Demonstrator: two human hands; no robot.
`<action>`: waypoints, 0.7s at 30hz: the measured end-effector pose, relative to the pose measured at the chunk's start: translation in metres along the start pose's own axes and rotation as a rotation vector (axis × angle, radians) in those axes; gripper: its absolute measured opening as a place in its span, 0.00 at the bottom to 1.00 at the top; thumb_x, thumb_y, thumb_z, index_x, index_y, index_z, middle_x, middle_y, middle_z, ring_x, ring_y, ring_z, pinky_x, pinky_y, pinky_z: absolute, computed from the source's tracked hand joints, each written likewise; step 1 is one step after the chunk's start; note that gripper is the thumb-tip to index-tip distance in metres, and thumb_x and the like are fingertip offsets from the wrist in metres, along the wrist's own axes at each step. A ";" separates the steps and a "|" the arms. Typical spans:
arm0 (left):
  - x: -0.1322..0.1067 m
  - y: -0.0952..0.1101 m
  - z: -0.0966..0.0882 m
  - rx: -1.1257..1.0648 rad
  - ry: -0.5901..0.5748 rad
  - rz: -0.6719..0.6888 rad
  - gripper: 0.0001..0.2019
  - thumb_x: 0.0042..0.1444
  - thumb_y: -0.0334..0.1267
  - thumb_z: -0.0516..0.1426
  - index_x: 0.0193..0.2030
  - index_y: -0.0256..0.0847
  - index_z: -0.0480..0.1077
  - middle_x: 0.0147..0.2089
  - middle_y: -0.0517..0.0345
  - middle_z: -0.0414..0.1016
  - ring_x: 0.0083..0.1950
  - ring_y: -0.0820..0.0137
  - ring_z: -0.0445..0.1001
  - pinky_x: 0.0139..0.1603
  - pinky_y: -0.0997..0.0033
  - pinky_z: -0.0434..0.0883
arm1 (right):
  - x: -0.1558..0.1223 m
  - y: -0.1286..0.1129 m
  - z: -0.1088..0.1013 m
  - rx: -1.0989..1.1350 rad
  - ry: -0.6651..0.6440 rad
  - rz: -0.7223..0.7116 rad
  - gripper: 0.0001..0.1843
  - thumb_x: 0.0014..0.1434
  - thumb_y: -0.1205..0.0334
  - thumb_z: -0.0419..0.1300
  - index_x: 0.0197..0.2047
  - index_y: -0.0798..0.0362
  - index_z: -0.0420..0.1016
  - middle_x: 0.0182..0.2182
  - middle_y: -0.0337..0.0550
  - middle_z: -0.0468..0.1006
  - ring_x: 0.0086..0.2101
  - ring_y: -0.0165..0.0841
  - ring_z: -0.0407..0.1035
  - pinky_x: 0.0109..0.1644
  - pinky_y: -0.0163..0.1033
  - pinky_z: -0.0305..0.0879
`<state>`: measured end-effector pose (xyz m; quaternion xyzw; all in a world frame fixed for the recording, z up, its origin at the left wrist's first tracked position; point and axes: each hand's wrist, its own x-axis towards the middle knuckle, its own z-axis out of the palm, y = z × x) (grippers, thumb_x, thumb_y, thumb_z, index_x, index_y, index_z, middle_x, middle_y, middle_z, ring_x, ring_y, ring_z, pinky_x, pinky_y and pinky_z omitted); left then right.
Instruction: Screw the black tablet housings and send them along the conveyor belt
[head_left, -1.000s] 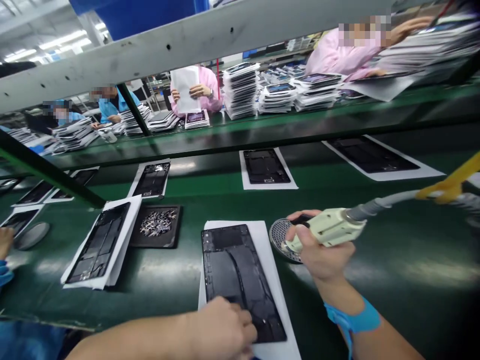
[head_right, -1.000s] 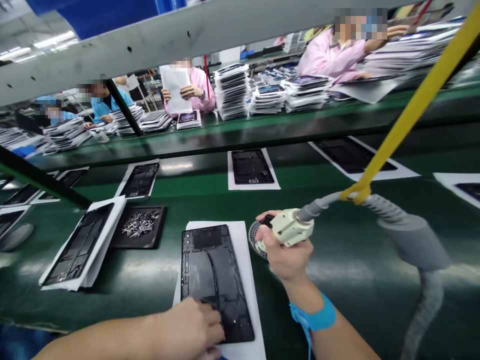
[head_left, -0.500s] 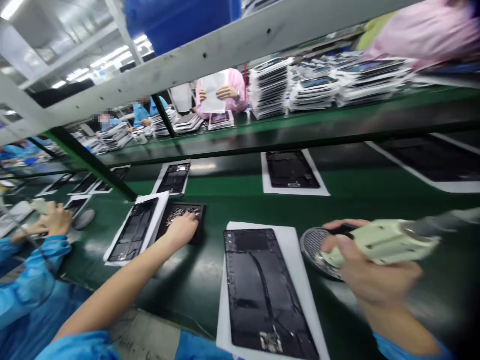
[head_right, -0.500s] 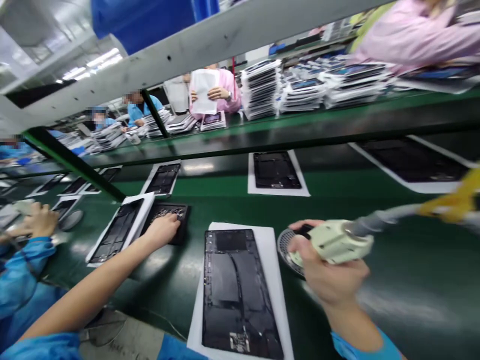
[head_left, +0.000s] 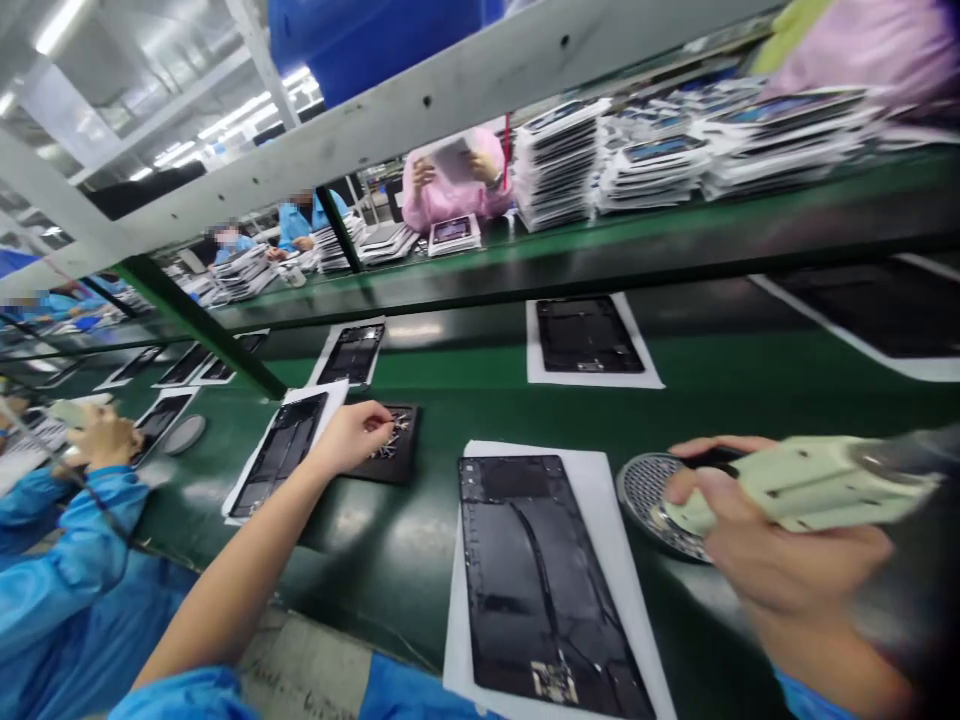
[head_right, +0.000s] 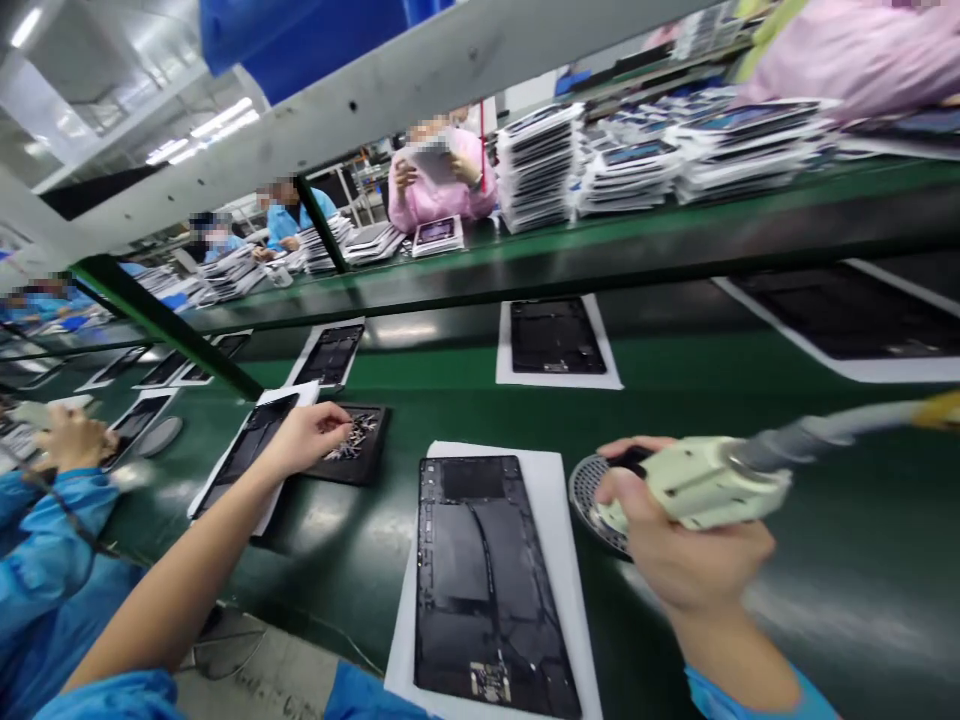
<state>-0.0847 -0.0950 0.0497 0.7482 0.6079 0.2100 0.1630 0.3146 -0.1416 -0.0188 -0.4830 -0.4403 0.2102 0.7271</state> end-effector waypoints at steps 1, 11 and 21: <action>-0.003 0.003 0.002 -0.133 0.007 -0.007 0.07 0.58 0.40 0.60 0.39 0.39 0.75 0.33 0.58 0.78 0.34 0.69 0.77 0.38 0.70 0.75 | 0.000 0.000 0.000 0.001 -0.015 0.004 0.08 0.54 0.58 0.72 0.37 0.47 0.80 0.27 0.43 0.80 0.20 0.37 0.72 0.27 0.47 0.71; -0.013 0.036 0.101 -0.479 -0.054 0.008 0.11 0.61 0.44 0.59 0.41 0.41 0.79 0.39 0.53 0.82 0.41 0.66 0.80 0.46 0.65 0.75 | -0.001 -0.004 0.001 0.032 -0.079 -0.050 0.07 0.57 0.61 0.69 0.40 0.49 0.78 0.28 0.38 0.80 0.20 0.33 0.72 0.28 0.42 0.73; -0.020 0.021 0.114 -0.432 0.102 -0.072 0.15 0.63 0.47 0.56 0.47 0.41 0.78 0.37 0.54 0.80 0.41 0.65 0.80 0.50 0.61 0.76 | -0.001 -0.012 0.002 0.046 -0.119 -0.048 0.08 0.57 0.66 0.67 0.41 0.49 0.77 0.29 0.37 0.80 0.21 0.32 0.73 0.27 0.41 0.74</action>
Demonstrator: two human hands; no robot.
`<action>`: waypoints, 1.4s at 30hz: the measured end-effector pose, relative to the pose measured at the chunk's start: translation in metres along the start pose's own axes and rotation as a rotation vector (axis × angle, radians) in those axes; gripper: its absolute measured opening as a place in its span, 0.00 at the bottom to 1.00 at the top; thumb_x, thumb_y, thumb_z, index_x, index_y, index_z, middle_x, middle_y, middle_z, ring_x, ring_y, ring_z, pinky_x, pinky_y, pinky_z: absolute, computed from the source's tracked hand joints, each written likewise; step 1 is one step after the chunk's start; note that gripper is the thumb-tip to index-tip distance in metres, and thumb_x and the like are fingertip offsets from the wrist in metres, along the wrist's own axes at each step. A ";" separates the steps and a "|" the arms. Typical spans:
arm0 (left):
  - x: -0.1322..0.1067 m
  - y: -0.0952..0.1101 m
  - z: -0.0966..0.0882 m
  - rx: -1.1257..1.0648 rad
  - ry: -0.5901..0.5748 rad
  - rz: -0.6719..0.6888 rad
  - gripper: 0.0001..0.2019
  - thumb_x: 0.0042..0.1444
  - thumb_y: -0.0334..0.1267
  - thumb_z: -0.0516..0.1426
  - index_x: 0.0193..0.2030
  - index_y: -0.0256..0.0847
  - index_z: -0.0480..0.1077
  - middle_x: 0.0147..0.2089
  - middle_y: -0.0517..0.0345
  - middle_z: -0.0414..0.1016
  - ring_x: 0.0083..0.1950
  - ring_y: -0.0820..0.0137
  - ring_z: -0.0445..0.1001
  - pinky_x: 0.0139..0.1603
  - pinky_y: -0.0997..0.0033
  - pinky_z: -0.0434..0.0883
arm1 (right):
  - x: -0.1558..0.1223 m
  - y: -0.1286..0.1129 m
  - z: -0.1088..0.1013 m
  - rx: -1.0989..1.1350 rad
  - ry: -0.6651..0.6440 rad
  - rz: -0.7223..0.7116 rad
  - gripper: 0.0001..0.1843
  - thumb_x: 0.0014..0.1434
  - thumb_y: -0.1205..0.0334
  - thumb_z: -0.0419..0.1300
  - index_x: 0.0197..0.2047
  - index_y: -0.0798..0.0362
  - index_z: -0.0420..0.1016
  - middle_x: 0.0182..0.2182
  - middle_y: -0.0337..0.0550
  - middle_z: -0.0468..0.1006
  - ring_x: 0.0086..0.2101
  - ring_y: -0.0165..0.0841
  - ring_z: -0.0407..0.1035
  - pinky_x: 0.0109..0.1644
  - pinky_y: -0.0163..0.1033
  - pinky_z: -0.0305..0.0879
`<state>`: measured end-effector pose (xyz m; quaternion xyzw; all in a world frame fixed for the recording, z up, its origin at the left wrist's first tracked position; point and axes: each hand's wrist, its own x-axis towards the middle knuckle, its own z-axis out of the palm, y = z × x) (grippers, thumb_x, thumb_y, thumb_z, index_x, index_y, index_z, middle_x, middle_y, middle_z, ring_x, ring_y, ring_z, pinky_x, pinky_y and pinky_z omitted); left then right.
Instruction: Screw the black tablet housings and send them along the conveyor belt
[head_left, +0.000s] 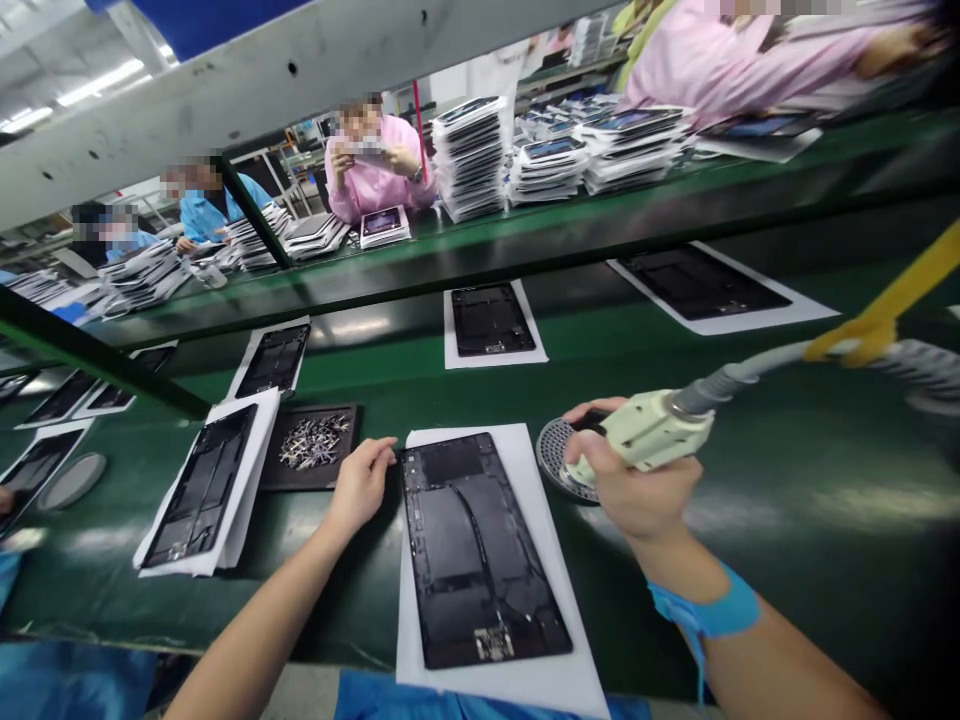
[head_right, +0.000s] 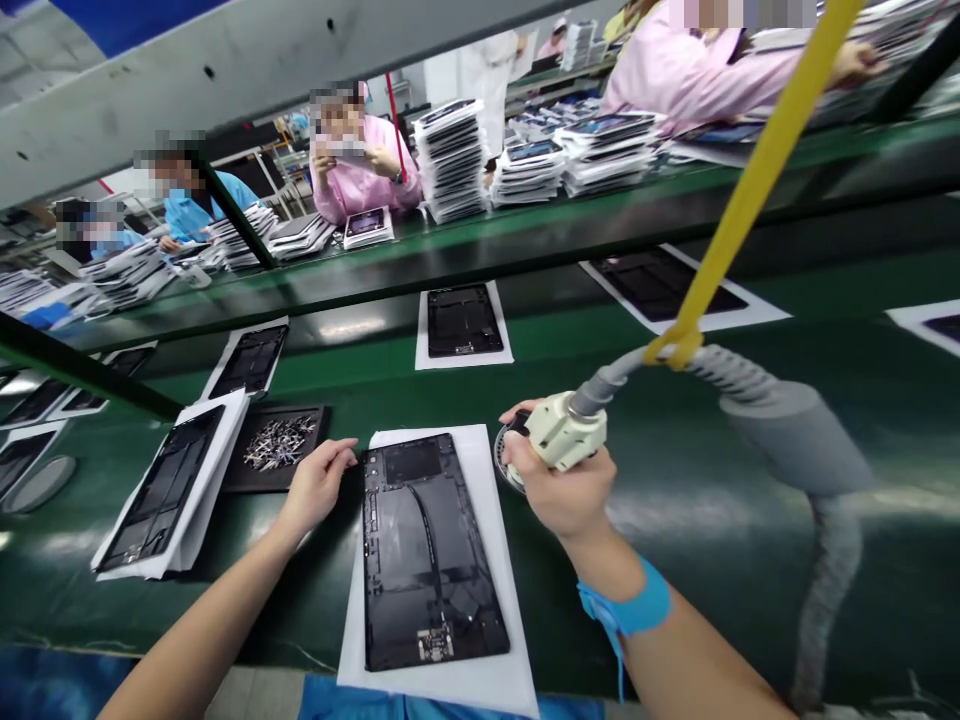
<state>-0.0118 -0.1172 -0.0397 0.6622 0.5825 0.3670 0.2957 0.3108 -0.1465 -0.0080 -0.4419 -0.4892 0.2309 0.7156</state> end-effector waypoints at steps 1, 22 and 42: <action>0.000 -0.001 0.000 -0.024 0.024 -0.047 0.15 0.63 0.48 0.57 0.46 0.41 0.78 0.37 0.53 0.80 0.42 0.64 0.80 0.50 0.60 0.77 | 0.000 0.000 0.000 -0.003 -0.003 0.005 0.08 0.57 0.66 0.67 0.41 0.49 0.76 0.29 0.37 0.80 0.21 0.32 0.73 0.27 0.40 0.74; 0.019 0.008 0.013 -0.006 -0.083 0.040 0.13 0.59 0.50 0.62 0.35 0.42 0.77 0.37 0.55 0.81 0.38 0.66 0.78 0.41 0.67 0.75 | 0.000 -0.002 0.000 -0.046 -0.025 0.006 0.06 0.57 0.66 0.66 0.40 0.51 0.76 0.27 0.37 0.78 0.22 0.32 0.74 0.27 0.41 0.76; -0.004 0.005 0.028 0.770 -0.104 0.533 0.12 0.70 0.34 0.50 0.46 0.42 0.76 0.43 0.50 0.79 0.42 0.64 0.74 0.44 0.64 0.73 | 0.000 0.002 -0.001 -0.038 -0.003 0.023 0.08 0.57 0.64 0.66 0.41 0.51 0.74 0.30 0.39 0.80 0.20 0.31 0.73 0.26 0.40 0.75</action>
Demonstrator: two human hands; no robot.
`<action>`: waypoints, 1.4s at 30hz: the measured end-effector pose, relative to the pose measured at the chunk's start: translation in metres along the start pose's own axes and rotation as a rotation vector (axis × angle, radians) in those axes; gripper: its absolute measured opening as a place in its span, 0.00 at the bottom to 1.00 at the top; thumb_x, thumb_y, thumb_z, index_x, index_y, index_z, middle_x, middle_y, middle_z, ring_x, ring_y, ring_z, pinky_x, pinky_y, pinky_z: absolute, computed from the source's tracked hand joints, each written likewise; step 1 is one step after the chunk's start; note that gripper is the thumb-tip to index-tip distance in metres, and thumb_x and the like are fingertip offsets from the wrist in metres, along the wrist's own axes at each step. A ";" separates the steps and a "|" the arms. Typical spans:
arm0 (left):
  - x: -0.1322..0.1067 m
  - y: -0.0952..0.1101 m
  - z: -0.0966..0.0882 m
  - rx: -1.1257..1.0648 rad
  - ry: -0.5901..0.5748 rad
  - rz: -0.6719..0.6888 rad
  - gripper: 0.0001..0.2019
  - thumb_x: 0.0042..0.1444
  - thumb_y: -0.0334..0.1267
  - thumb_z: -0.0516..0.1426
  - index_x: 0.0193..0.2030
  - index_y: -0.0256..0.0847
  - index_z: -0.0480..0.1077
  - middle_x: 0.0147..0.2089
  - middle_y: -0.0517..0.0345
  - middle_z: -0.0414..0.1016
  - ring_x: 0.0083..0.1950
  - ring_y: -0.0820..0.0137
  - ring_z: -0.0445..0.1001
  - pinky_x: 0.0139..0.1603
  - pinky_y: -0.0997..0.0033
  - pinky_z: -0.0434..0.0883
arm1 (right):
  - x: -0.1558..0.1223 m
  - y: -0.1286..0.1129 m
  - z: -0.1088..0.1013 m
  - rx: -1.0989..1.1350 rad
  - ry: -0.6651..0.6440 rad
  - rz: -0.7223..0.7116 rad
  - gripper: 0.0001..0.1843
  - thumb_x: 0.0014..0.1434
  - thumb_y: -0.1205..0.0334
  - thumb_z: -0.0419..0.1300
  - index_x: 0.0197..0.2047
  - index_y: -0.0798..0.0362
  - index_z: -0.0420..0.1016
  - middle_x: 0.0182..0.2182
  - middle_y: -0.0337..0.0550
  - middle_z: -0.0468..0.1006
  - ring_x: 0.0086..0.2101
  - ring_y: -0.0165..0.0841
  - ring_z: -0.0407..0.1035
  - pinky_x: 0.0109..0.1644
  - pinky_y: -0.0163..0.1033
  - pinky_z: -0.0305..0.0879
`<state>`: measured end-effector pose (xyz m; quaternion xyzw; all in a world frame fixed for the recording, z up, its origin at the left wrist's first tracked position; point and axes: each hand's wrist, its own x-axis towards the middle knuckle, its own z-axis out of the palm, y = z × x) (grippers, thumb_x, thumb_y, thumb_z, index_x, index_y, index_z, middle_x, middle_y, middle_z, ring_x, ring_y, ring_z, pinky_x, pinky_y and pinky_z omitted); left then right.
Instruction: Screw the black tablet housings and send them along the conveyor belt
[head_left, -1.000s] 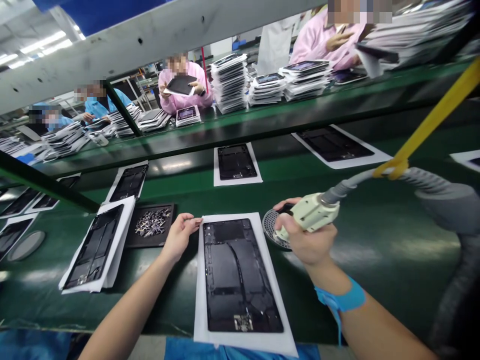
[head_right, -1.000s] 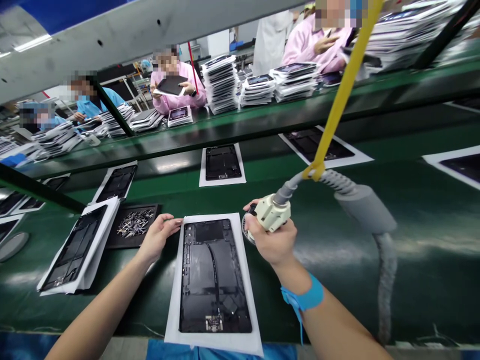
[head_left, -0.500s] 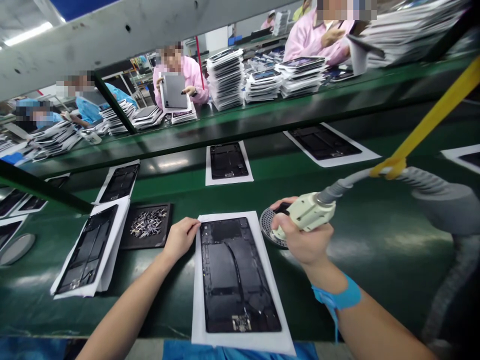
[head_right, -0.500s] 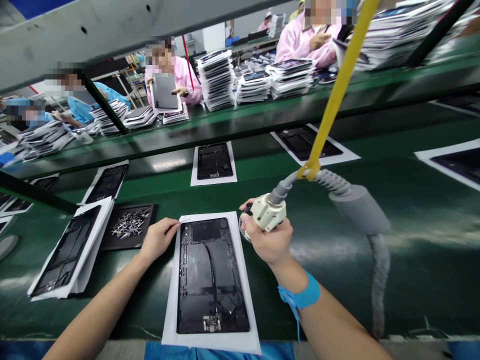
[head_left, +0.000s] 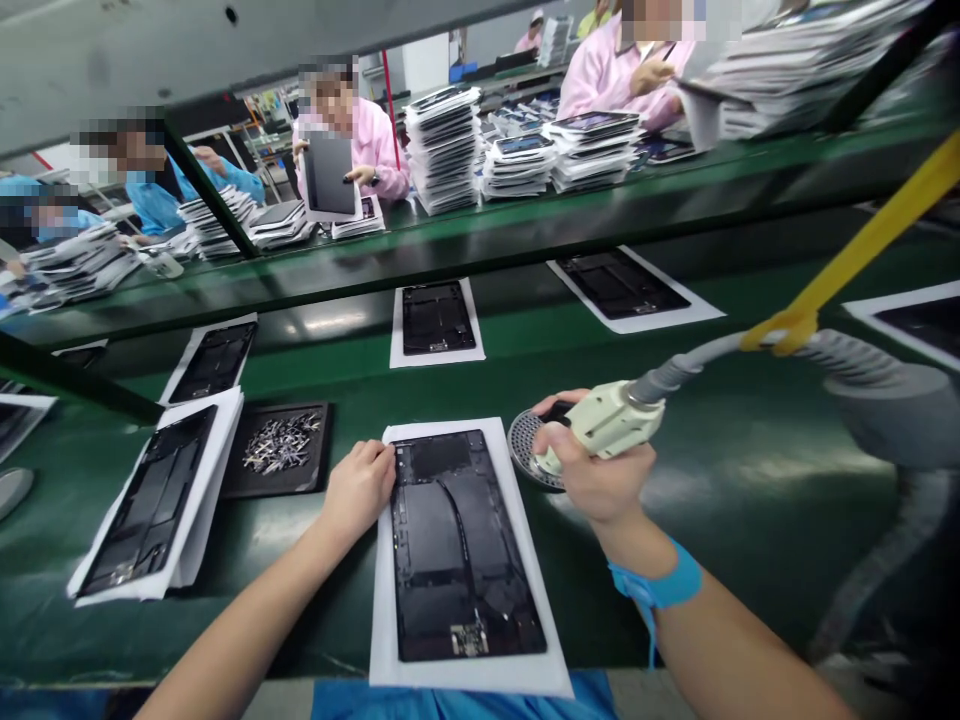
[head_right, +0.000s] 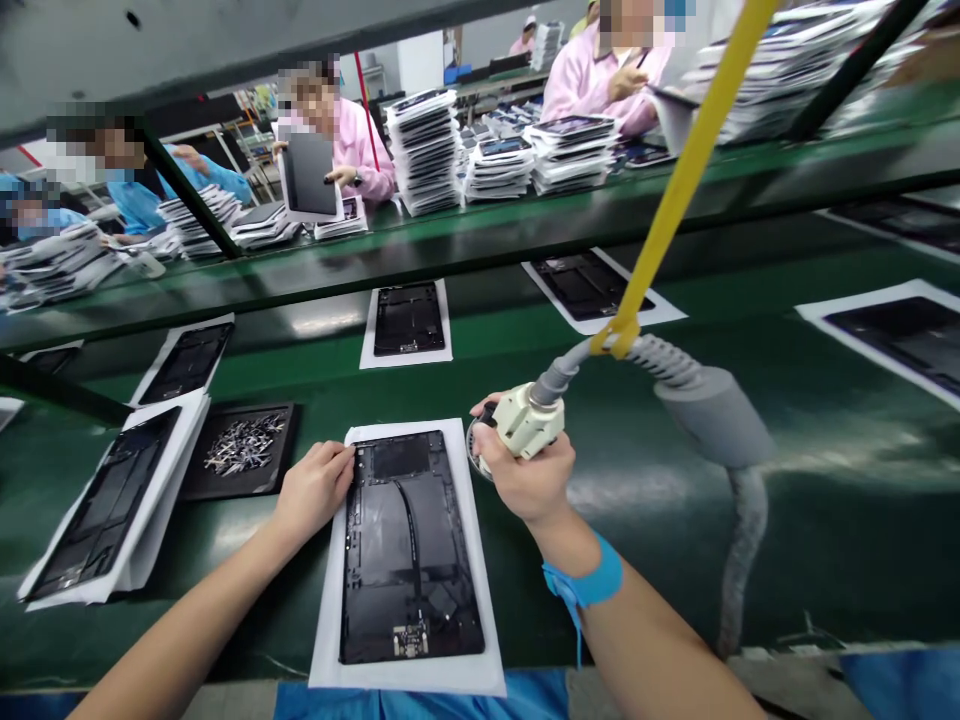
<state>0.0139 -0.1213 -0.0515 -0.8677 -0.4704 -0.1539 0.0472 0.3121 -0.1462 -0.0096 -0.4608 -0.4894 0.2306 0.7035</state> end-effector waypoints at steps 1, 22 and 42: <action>-0.002 0.000 -0.001 0.014 0.006 0.012 0.12 0.70 0.34 0.50 0.48 0.41 0.76 0.44 0.48 0.79 0.42 0.63 0.73 0.43 0.63 0.73 | 0.000 0.001 0.000 -0.008 0.003 -0.003 0.09 0.57 0.63 0.66 0.42 0.51 0.74 0.30 0.39 0.81 0.20 0.31 0.72 0.26 0.40 0.75; 0.006 -0.018 0.009 -0.299 0.088 -0.119 0.14 0.69 0.44 0.53 0.47 0.42 0.78 0.39 0.51 0.75 0.42 0.62 0.73 0.43 0.62 0.72 | -0.002 0.010 0.002 -0.102 -0.002 0.012 0.10 0.55 0.64 0.67 0.41 0.50 0.74 0.31 0.38 0.80 0.21 0.29 0.72 0.27 0.39 0.76; 0.011 -0.010 0.011 -0.445 -0.032 -0.182 0.14 0.67 0.33 0.52 0.51 0.43 0.78 0.41 0.53 0.75 0.44 0.65 0.73 0.46 0.66 0.71 | -0.013 0.004 0.127 0.233 -0.283 0.031 0.11 0.59 0.62 0.66 0.46 0.48 0.73 0.39 0.40 0.80 0.25 0.27 0.73 0.28 0.35 0.74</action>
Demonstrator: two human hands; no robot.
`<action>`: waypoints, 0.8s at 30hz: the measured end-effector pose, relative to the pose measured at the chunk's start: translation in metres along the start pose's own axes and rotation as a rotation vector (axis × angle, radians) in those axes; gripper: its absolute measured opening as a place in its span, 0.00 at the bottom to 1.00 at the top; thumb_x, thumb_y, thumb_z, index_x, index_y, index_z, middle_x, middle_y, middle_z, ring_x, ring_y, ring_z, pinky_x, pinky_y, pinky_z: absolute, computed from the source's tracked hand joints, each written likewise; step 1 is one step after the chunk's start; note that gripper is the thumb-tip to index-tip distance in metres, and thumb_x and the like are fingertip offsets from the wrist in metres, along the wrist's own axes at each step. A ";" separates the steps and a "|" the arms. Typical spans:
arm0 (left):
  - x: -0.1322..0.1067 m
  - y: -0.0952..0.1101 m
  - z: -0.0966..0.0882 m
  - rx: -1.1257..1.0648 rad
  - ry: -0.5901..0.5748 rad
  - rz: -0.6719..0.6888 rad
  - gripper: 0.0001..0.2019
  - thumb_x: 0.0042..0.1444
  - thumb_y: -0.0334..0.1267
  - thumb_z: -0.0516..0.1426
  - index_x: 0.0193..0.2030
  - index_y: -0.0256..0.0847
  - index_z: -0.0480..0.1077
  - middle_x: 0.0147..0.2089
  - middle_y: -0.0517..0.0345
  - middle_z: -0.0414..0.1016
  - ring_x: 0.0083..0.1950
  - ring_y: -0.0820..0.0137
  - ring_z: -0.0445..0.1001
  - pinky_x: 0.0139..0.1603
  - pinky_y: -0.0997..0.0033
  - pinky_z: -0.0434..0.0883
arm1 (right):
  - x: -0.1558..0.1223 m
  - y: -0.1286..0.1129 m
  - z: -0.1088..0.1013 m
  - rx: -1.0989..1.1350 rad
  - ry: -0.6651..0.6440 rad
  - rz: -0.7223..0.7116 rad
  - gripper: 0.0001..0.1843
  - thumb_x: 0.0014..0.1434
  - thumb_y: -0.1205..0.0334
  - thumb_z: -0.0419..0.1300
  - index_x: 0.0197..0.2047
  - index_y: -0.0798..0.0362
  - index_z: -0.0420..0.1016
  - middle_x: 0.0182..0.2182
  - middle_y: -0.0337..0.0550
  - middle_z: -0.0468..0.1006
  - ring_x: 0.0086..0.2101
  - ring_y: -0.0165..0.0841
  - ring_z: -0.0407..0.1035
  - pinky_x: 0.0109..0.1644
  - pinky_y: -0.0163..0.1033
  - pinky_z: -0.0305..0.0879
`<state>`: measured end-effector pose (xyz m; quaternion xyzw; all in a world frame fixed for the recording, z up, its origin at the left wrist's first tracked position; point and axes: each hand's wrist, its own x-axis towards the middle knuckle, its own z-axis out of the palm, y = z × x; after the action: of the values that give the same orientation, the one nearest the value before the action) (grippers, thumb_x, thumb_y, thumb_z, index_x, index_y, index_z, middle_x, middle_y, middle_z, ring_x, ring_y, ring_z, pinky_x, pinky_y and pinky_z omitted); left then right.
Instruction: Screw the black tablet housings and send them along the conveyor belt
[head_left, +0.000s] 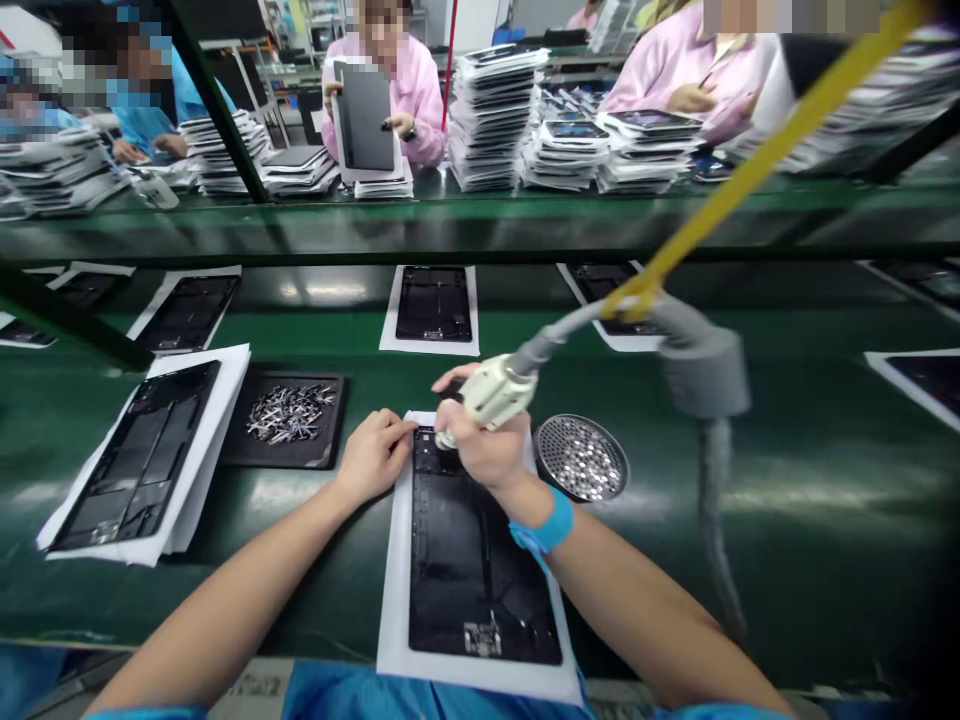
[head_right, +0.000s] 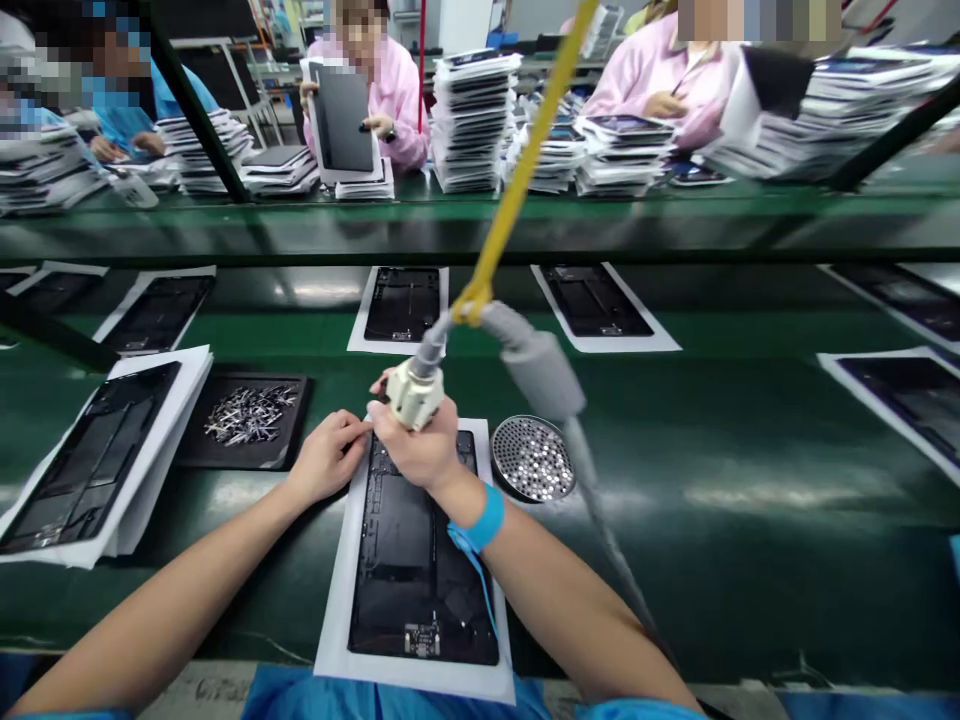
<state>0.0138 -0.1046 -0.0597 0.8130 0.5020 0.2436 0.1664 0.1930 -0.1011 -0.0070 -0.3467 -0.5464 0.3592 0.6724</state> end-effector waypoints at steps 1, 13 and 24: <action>0.000 0.001 0.000 0.013 -0.013 -0.003 0.14 0.66 0.33 0.52 0.50 0.43 0.78 0.41 0.53 0.75 0.44 0.65 0.73 0.46 0.66 0.71 | 0.002 0.007 0.008 -0.011 -0.018 0.002 0.11 0.59 0.61 0.66 0.45 0.48 0.73 0.38 0.40 0.80 0.27 0.28 0.74 0.30 0.36 0.75; 0.003 0.005 0.000 0.043 -0.083 -0.062 0.12 0.64 0.31 0.52 0.43 0.41 0.78 0.48 0.51 0.78 0.49 0.63 0.74 0.52 0.64 0.72 | 0.004 0.038 0.027 -0.056 -0.064 0.029 0.10 0.58 0.59 0.66 0.43 0.49 0.73 0.34 0.39 0.79 0.31 0.31 0.75 0.39 0.40 0.76; 0.003 0.005 -0.001 0.068 -0.088 -0.074 0.11 0.64 0.32 0.53 0.42 0.41 0.77 0.47 0.51 0.78 0.48 0.63 0.74 0.49 0.64 0.72 | -0.001 0.041 0.026 -0.070 -0.061 0.038 0.11 0.58 0.58 0.66 0.44 0.48 0.72 0.34 0.40 0.79 0.32 0.33 0.75 0.39 0.41 0.76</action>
<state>0.0181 -0.1044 -0.0560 0.8089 0.5321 0.1841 0.1693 0.1631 -0.0796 -0.0387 -0.3692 -0.5724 0.3630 0.6359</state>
